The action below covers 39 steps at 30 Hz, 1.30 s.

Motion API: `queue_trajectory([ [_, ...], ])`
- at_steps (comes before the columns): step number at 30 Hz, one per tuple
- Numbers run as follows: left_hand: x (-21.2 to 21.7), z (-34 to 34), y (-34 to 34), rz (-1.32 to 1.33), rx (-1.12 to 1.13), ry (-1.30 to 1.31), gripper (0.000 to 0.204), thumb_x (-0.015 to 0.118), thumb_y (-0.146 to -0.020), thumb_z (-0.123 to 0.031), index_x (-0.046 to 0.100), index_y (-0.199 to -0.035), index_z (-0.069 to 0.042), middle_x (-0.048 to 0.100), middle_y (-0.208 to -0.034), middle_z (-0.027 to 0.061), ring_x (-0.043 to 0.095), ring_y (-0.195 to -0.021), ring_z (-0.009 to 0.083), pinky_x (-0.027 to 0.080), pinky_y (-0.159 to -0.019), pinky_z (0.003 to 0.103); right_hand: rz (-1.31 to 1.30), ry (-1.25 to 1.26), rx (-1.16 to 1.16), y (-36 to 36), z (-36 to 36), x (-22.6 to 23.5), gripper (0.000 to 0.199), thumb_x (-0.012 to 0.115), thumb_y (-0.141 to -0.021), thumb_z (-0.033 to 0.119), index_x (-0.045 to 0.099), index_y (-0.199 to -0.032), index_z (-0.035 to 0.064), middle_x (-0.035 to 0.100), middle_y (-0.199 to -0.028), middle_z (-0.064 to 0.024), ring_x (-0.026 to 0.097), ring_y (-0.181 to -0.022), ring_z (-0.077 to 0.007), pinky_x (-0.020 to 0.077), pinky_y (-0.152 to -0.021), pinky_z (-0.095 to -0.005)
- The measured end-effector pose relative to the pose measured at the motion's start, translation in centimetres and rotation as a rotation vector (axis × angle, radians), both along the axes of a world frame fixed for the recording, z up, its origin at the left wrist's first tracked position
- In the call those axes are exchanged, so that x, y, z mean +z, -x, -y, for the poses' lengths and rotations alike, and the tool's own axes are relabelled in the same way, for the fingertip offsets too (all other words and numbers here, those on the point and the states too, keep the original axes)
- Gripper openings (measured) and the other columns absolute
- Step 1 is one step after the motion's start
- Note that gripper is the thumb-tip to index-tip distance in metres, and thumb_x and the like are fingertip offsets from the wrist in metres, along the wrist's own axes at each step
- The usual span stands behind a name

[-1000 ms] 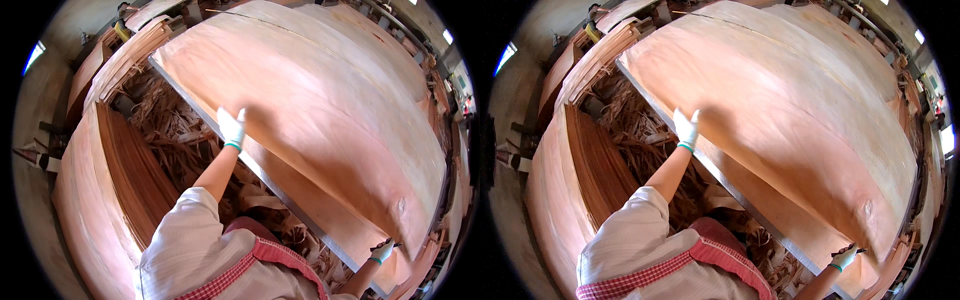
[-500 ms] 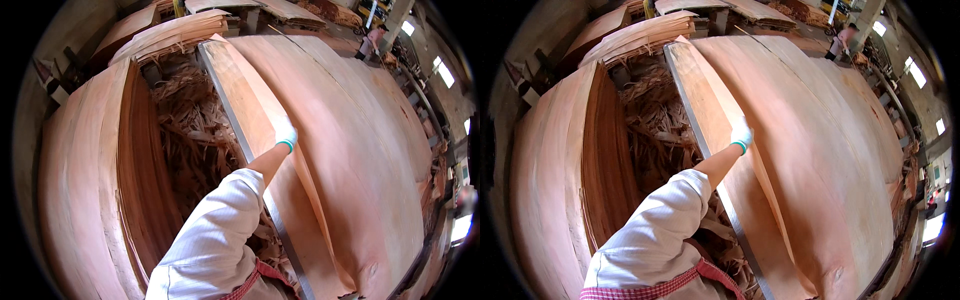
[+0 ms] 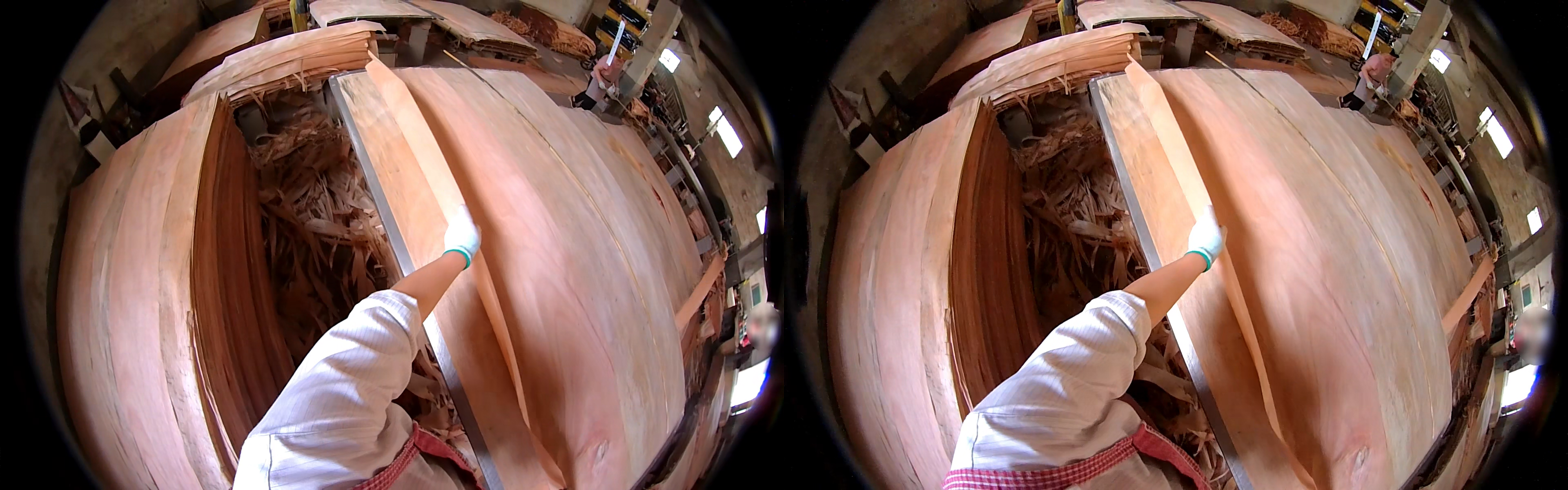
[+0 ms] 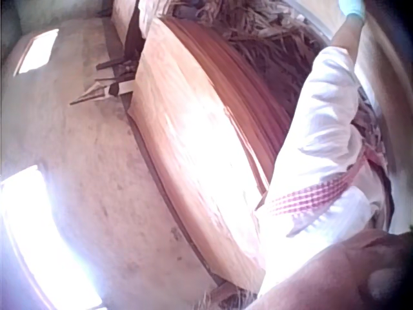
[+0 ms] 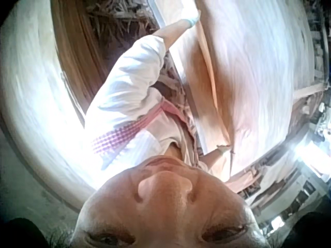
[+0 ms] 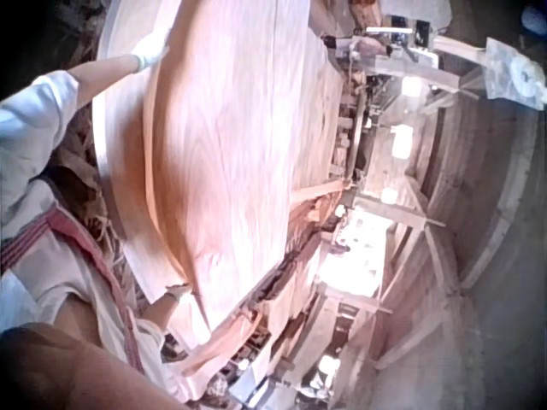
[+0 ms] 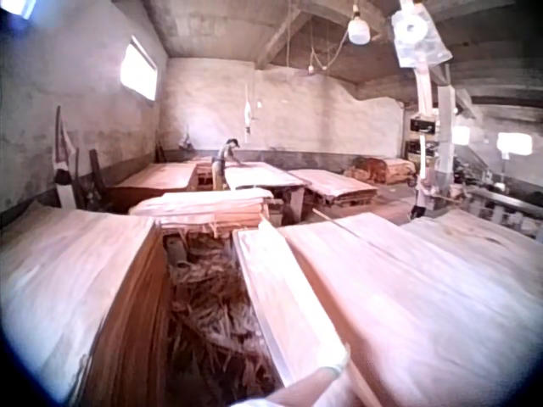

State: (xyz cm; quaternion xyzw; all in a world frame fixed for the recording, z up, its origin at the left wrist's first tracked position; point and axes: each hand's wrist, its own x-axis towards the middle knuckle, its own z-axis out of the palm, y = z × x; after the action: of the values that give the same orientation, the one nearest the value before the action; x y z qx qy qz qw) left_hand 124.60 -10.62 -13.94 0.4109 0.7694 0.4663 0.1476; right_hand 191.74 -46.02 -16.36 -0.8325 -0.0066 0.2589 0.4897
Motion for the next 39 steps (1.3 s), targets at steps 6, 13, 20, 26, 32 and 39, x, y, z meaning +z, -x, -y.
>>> queue_trajectory([
  [6, -2.1, 3.5, 1.7, 0.177, -0.013, 0.102, 0.066, 0.059, -0.083, -0.020, 0.028, -0.137, 0.003, 0.062, -0.096, 0.0307, 0.062, -0.089, 0.0455, 0.050, -0.079, 0.051, 0.037, 0.035, -0.015, 2.3, -0.7, 0.9, 0.069, 0.039, -0.087, 0.067, 0.045, -0.127, 0.0114, 0.040, -0.128, -0.0123, 0.026, -0.108, -0.0322, 0.0227, -0.079, -0.0565],
  [13, -3.3, 7.7, 4.1, -0.142, 0.151, 0.133, 0.083, 0.070, -0.080, -0.022, 0.024, -0.145, 0.002, 0.031, -0.147, 0.0245, 0.035, -0.134, 0.0356, 0.030, -0.110, 0.046, 0.167, 0.061, -0.054, 6.4, -1.1, 3.6, 0.069, 0.041, -0.086, 0.070, 0.049, -0.124, 0.0138, 0.047, -0.115, -0.0080, 0.034, -0.091, -0.0253, 0.0303, -0.069, -0.0442],
  [20, -7.6, 6.5, 5.6, -0.652, -0.233, 0.186, 0.046, 0.055, -0.082, -0.018, 0.053, -0.125, -0.002, 0.049, -0.136, 0.0140, 0.039, -0.132, 0.0289, 0.023, -0.113, 0.049, 0.103, 0.034, 0.295, 20.4, -10.4, 3.7, 0.069, 0.043, -0.085, 0.073, 0.052, -0.121, 0.0162, 0.054, -0.103, -0.0037, 0.042, -0.075, -0.0185, 0.0378, -0.059, -0.0320],
  [26, -8.1, 2.6, 9.0, -0.736, -0.286, 0.398, 0.052, 0.053, -0.084, -0.024, 0.049, -0.132, -0.004, 0.046, -0.141, 0.0123, 0.038, -0.134, 0.0275, 0.021, -0.113, 0.048, 0.840, -0.185, 1.754, 43.1, -21.9, 0.3, 0.036, 0.051, -0.091, 0.023, 0.054, -0.119, 0.0001, 0.048, -0.133, -0.0183, 0.053, -0.110, -0.0355, 0.0455, -0.090, -0.0457],
  [32, -8.2, -4.9, 22.6, -0.753, -0.194, 0.541, 0.059, 0.053, -0.088, -0.033, 0.042, -0.139, -0.006, 0.039, -0.148, 0.0105, 0.028, -0.140, 0.0266, 0.017, -0.115, 0.048, 1.003, 0.307, 1.935, 48.9, -22.5, -2.3, 0.038, 0.056, -0.088, 0.028, 0.058, -0.115, 0.0017, 0.043, -0.139, -0.0223, 0.043, -0.126, -0.0379, 0.0402, -0.100, -0.0494],
  [39, -9.7, -18.6, 46.9, -0.798, -0.054, 0.475, 0.053, 0.051, -0.090, -0.033, 0.046, -0.135, -0.005, 0.044, -0.143, 0.0124, 0.033, -0.136, 0.0296, 0.019, -0.114, 0.049, 1.317, -0.275, 2.109, 52.5, -27.7, 0.0, 0.037, 0.050, -0.094, 0.018, 0.053, -0.128, 0.0033, 0.059, -0.070, -0.0158, 0.058, -0.058, -0.0357, 0.0454, -0.052, -0.0417],
])
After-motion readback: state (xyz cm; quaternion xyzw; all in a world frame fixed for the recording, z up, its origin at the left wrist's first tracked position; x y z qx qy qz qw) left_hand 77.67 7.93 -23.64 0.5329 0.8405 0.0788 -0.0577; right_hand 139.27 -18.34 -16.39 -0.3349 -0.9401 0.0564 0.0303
